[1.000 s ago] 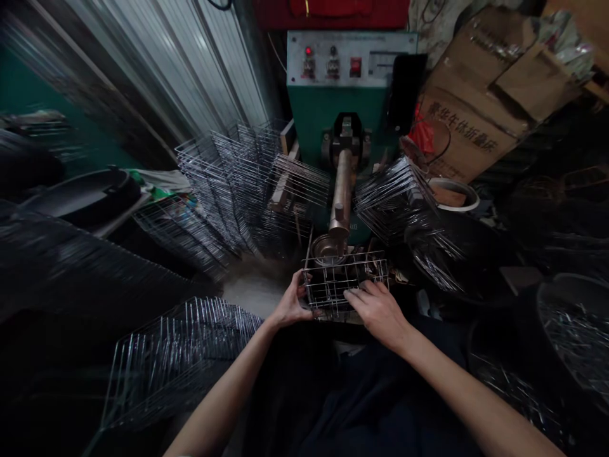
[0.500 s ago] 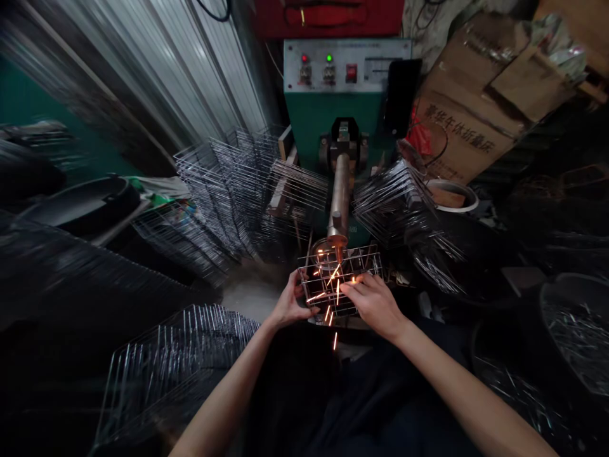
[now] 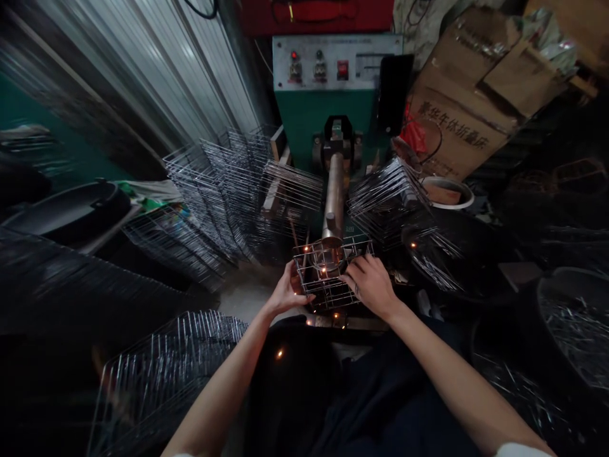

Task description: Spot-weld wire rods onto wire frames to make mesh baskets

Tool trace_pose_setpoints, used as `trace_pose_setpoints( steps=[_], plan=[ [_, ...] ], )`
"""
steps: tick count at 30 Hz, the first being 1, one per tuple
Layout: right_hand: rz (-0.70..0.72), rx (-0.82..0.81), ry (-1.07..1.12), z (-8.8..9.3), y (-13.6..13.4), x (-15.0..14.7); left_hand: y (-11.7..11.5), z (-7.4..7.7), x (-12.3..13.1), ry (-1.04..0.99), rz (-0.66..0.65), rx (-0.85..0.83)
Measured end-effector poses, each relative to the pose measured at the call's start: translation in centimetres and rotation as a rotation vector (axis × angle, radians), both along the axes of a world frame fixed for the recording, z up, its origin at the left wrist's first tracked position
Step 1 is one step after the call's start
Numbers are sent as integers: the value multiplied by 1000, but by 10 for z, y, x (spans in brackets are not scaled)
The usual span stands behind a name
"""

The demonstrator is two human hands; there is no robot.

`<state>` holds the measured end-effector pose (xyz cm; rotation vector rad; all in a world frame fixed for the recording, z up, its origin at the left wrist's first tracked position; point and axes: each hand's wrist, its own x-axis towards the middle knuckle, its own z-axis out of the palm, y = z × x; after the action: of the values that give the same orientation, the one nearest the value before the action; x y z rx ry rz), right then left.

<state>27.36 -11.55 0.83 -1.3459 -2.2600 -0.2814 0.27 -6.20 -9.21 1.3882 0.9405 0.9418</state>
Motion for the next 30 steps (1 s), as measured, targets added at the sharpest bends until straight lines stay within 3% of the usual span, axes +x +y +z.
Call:
trace_pose_setpoints(
  steps=[6,12,21,26,30],
  plan=[
    [-87,74,-95,5,8,4,13,14,4,-38,-27,-79],
    [-46,35,-41,6,23,4,34,19,5,-38,-48,-44],
    [50,-66,148,9,25,8,43,-4,0,-86,-113,-16],
    [95,-295,517,17,-5,16,35,-29,5,-102,-160,-60],
    [30,-540,835,10,-39,16,29,-36,7,-130,-106,-115]
  ],
)
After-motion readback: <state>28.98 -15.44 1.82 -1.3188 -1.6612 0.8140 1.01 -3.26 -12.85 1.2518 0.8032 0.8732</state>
